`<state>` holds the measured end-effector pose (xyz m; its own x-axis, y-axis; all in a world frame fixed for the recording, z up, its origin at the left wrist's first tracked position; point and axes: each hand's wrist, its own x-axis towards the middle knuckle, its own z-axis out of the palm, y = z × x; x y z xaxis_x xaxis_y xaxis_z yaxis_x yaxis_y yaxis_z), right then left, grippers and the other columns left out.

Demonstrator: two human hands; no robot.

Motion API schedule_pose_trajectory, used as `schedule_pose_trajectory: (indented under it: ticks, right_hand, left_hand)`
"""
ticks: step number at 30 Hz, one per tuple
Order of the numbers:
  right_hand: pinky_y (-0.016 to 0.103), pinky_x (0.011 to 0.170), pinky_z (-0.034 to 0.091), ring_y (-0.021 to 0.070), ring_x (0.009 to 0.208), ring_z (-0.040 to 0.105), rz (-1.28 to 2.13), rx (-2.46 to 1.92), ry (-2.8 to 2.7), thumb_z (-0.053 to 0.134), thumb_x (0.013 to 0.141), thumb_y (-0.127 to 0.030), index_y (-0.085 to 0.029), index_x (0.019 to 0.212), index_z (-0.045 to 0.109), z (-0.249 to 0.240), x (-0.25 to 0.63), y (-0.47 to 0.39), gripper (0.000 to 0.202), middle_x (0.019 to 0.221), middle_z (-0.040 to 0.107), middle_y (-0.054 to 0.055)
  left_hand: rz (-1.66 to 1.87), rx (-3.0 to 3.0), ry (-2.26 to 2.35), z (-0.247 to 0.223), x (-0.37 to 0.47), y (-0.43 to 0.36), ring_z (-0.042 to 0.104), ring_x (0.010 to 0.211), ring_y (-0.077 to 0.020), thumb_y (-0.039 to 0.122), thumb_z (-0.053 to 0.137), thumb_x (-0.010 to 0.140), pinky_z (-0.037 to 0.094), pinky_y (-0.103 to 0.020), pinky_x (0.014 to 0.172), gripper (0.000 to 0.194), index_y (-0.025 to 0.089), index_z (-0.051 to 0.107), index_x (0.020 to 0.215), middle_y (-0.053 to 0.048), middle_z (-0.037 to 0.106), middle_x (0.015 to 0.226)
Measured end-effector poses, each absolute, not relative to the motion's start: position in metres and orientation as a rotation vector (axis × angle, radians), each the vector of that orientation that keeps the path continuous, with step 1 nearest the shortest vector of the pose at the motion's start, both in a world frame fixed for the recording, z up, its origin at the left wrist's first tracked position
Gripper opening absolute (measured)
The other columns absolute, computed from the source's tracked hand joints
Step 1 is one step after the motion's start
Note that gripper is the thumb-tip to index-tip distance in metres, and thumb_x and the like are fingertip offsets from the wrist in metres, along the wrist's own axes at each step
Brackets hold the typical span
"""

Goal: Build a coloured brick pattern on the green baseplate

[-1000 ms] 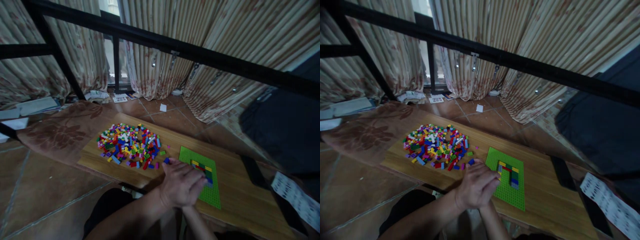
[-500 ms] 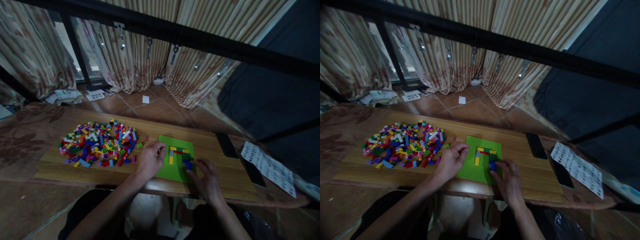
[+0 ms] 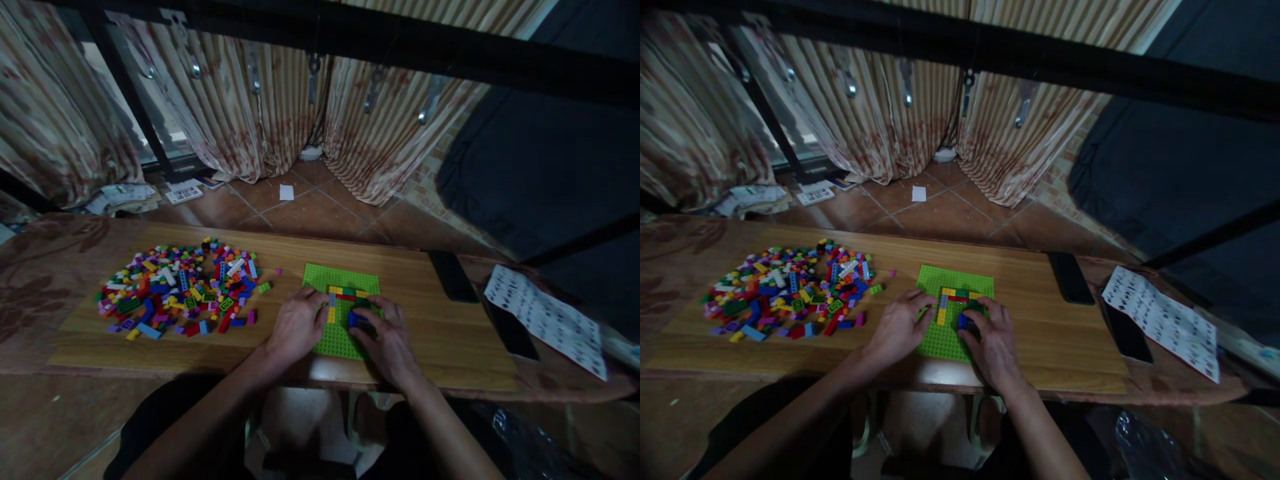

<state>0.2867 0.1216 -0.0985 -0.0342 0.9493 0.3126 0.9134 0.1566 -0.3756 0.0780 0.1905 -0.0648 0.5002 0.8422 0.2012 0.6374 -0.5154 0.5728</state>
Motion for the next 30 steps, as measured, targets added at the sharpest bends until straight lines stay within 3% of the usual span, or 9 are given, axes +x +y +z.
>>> schedule_pose_trajectory:
  ticks: [17,21,25,30]
  right_hand:
    - [0.050,0.092,0.045,0.0293,0.113,0.048,0.097,-1.665,-2.044,0.062,0.084,-0.027,-0.025,0.121,0.061,-0.091,0.272,0.119,0.037,0.125,0.055,0.009]
    - [0.051,0.092,0.043,0.0314,0.112,0.047,0.010,-1.735,-2.023,0.066,0.082,-0.035,-0.021,0.112,0.065,-0.090,0.268,0.119,0.034,0.124,0.056,0.011]
    - [0.049,0.090,0.043,0.0318,0.113,0.045,-0.049,-1.780,-2.037,0.060,0.086,-0.027,-0.020,0.103,0.068,-0.092,0.265,0.121,0.020,0.123,0.056,0.011]
    - [0.048,0.089,0.043,0.0310,0.112,0.046,-0.043,-1.790,-2.036,0.058,0.088,-0.024,-0.021,0.100,0.070,-0.094,0.268,0.122,0.017,0.123,0.057,0.010]
  left_hand:
    - [0.640,2.338,1.164,-0.065,0.077,0.192,0.061,0.089,-0.0179,0.016,0.051,0.090,0.048,-0.030,0.081,0.018,0.020,0.065,0.101,-0.004,0.064,0.093]
    - [0.658,2.334,1.164,-0.066,0.076,0.192,0.061,0.090,-0.0180,0.017,0.052,0.090,0.048,-0.030,0.082,0.018,0.020,0.065,0.101,-0.004,0.064,0.093]
    - [0.642,2.336,1.165,-0.066,0.076,0.192,0.061,0.090,-0.0184,0.017,0.051,0.090,0.048,-0.030,0.080,0.017,0.020,0.065,0.100,-0.004,0.064,0.092]
    - [0.627,2.327,1.152,-0.065,0.078,0.191,0.060,0.091,-0.0187,0.018,0.051,0.090,0.048,-0.031,0.082,0.017,0.020,0.065,0.099,-0.004,0.064,0.093]
